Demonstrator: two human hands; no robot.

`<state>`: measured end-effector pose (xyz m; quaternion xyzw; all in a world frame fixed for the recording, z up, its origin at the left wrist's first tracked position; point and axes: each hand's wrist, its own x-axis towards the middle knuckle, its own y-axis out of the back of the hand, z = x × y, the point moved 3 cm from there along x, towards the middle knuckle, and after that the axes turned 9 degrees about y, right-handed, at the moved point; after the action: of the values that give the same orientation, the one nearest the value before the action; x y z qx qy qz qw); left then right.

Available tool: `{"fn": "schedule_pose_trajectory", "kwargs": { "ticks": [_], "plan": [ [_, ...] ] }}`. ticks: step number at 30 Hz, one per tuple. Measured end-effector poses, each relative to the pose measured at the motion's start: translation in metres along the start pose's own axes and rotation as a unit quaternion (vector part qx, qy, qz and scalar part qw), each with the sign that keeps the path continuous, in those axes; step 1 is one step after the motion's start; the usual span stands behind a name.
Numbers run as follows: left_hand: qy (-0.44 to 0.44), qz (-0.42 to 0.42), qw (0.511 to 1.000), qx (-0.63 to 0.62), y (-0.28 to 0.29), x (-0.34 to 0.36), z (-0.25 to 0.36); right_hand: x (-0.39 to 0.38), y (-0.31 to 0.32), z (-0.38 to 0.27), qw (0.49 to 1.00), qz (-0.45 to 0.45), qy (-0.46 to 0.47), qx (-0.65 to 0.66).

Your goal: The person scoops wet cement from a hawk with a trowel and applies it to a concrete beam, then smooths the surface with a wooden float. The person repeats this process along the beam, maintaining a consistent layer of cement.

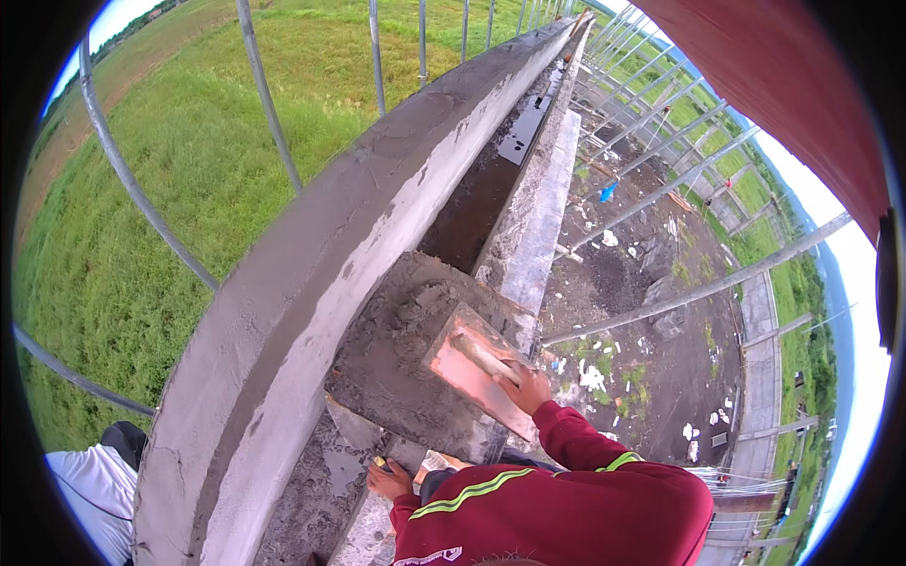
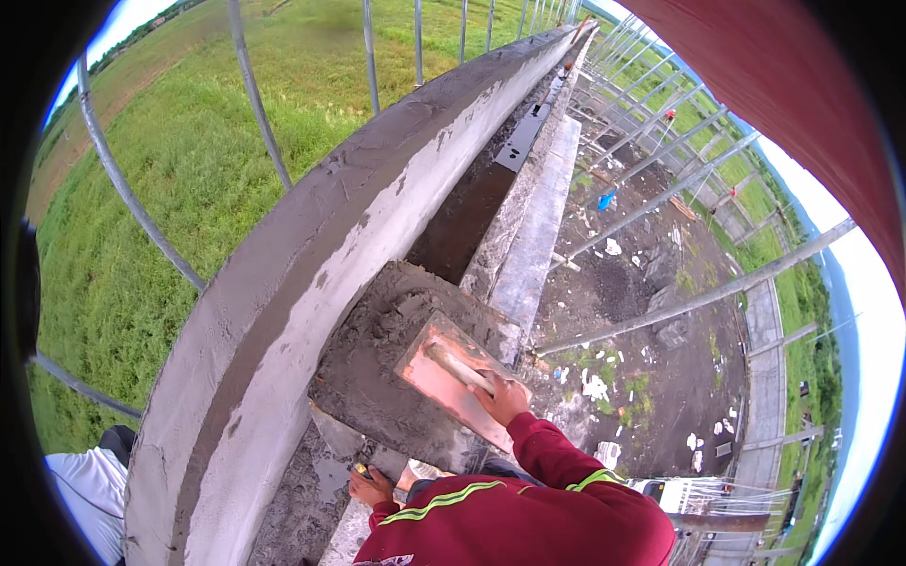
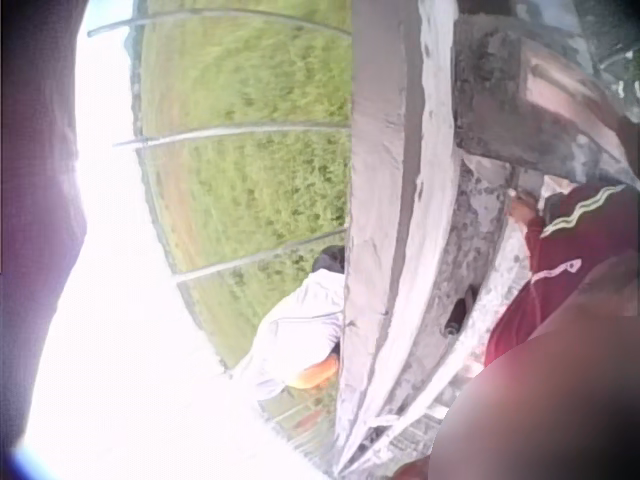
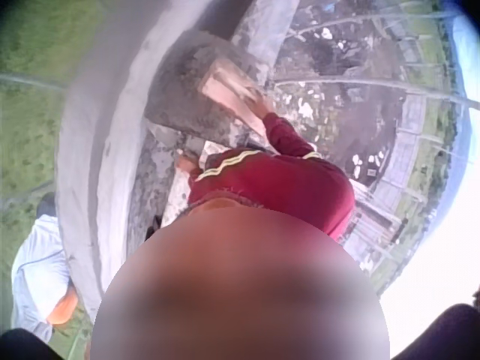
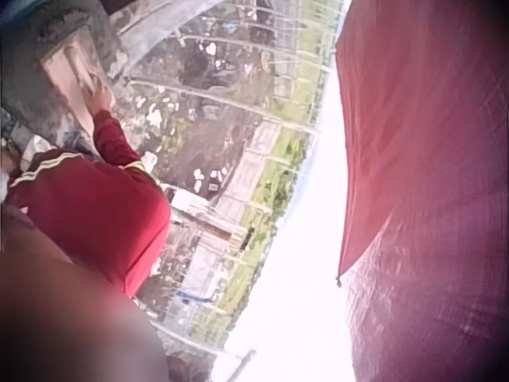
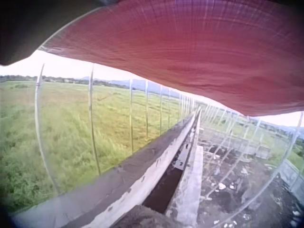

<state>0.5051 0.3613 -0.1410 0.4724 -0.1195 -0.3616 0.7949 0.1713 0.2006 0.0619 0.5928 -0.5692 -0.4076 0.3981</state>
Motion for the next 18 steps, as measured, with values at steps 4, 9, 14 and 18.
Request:
{"fn": "schedule_pose_trajectory", "kwargs": {
  "ticks": [4,9,14,18],
  "plan": [
    [0.007,-0.033,0.999,-0.008,0.0,0.003,-0.001,0.003,0.007,0.004,0.995,0.042,-0.009,0.089],
    [-0.009,-0.006,1.0,0.01,0.003,0.005,0.004,-0.005,0.032,0.024,0.98,0.083,-0.062,0.171],
    [-0.01,-0.046,0.999,0.018,0.002,0.006,0.001,-0.046,0.036,0.118,0.943,0.217,-0.169,0.185],
    [-0.028,-0.028,0.999,0.011,0.006,0.005,-0.007,-0.092,-0.023,0.236,0.824,0.201,-0.378,0.371]
  ]
}}
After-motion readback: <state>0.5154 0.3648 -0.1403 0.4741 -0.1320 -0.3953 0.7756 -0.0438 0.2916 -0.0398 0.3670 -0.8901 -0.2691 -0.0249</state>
